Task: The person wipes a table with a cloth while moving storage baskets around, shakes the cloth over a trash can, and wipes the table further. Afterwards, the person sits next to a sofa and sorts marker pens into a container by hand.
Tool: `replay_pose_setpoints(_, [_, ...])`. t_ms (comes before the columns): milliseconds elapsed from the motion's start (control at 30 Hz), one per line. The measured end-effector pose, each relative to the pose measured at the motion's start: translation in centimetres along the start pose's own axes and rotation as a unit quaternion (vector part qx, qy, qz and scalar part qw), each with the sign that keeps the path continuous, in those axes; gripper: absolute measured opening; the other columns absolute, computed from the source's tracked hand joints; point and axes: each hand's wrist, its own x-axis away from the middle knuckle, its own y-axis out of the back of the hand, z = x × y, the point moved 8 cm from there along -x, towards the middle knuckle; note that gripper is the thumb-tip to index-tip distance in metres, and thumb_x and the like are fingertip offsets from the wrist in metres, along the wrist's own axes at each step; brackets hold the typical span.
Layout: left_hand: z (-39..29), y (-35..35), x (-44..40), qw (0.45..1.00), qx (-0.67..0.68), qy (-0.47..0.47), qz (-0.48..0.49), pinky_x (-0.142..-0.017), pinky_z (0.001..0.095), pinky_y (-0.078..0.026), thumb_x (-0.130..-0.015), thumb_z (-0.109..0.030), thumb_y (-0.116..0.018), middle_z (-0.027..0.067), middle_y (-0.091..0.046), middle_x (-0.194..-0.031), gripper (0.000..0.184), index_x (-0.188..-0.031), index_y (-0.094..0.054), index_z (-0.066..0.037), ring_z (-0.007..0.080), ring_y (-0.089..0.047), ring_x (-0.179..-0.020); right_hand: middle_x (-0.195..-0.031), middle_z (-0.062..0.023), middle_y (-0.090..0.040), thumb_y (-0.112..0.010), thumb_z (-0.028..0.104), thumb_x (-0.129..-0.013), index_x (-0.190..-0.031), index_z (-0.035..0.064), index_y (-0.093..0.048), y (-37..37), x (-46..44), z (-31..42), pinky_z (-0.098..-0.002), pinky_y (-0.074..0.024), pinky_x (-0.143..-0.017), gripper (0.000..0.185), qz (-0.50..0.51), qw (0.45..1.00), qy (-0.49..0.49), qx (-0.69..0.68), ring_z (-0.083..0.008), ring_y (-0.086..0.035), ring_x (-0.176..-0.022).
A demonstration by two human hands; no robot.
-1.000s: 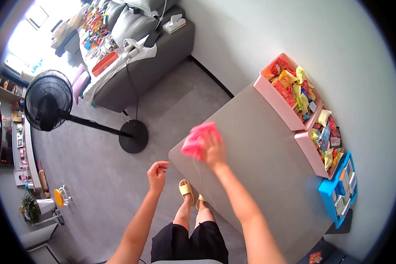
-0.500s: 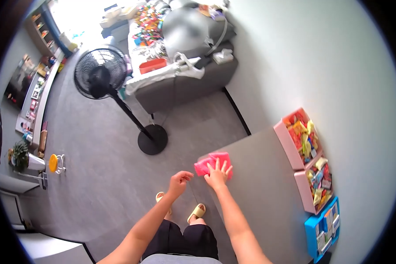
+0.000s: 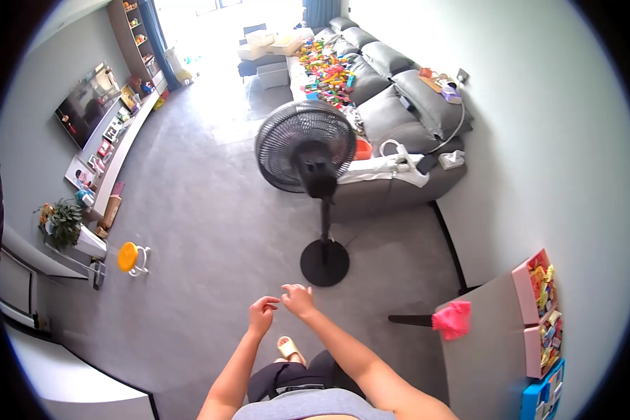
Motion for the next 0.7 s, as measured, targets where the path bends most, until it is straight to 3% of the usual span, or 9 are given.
replay_pose_setpoints(133, [2.1, 10.4, -6.4, 0.998, 0.02, 0.017, -0.059, -0.059, 0.0249, -0.048, -0.075, 0.007, -0.041, 0.0094, -0.066, -0.079, 0.03, -0.088, -0.066, -0.002, 0.0148, -0.066, -0.069, -0.103, -0.0105, -0.065, -0.056, 0.022, -0.078, -0.104, 0.0126, -0.066, -6.0, -7.2, 8.7, -0.0432, -0.0377, -0.091, 0.029, 0.038, 0.998, 0.033, -0.033, -0.0267, -0.058, -0.102])
replay_pose_setpoints(233, [3.4, 13.8, -12.1, 0.996, 0.04, 0.03, -0.067, -0.056, 0.0238, -0.045, -0.077, 0.007, -0.041, 0.0077, -0.066, -0.075, 0.029, -0.088, -0.067, -0.003, 0.0136, -0.065, -0.069, -0.102, -0.0114, -0.066, -0.057, 0.019, -0.077, -0.104, 0.0118, -0.066, -7.9, -13.0, 12.1, -0.0425, -0.0389, -0.09, 0.029, 0.039, 0.996, 0.038, -0.071, -0.0277, -0.059, -0.099])
replay_pose_setpoints(267, [3.7, 14.2, -14.3, 0.996, 0.046, 0.035, -0.066, -0.055, 0.0236, -0.044, -0.077, 0.007, -0.042, 0.0072, -0.065, -0.074, 0.029, -0.088, -0.067, -0.003, 0.0132, -0.065, -0.069, -0.1, -0.0131, -0.067, -0.057, 0.015, -0.077, -0.104, 0.0097, -0.066, -8.0, -15.1, 12.7, -0.0409, -0.0435, -0.087, 0.029, 0.026, 0.996, 0.042, -0.073, -0.0298, -0.061, -0.096])
replay_pose_setpoints(367, [4.2, 14.6, -22.4, 0.999, 0.034, 0.037, -0.016, -0.062, 0.0243, -0.05, -0.083, 0.004, -0.039, 0.0044, -0.066, -0.082, 0.029, -0.092, -0.066, -0.003, 0.012, -0.065, -0.074, -0.099, -0.0141, -0.067, -0.055, 0.011, -0.077, -0.104, 0.0077, -0.065, -8.8, -22.9, 12.3, -0.0387, -0.0476, -0.084, 0.029, 0.014, 0.988, -0.005, -0.153, -0.0308, -0.062, -0.094])
replay_pose_setpoints(533, [4.0, 15.9, -37.7, 0.999, 0.044, -0.019, 0.019, -0.061, 0.0235, -0.049, -0.079, 0.005, -0.041, 0.006, -0.067, -0.082, 0.032, -0.096, -0.066, -0.005, 0.0111, -0.065, -0.072, -0.097, -0.0117, -0.068, -0.052, 0.016, -0.079, -0.102, 0.0091, -0.067, -8.1, -37.5, 11.9, -0.0388, -0.05, -0.082, 0.028, -0.029, 0.988, -0.082, -0.127, -0.0282, -0.064, -0.092])
replay_pose_setpoints(700, [3.7, 19.9, -50.4, 0.998, 0.011, 0.026, 0.063, -0.058, 0.0228, -0.048, -0.079, 0.005, -0.04, 0.0057, -0.067, -0.086, 0.032, -0.098, -0.065, -0.003, 0.0113, -0.064, -0.072, -0.101, -0.0131, -0.067, -0.053, 0.018, -0.08, -0.104, 0.0087, -0.066, -8.5, -51.4, 12.5, -0.0372, -0.0501, -0.083, 0.028, -0.027, 0.983, -0.113, -0.139, -0.0272, -0.064, -0.095])
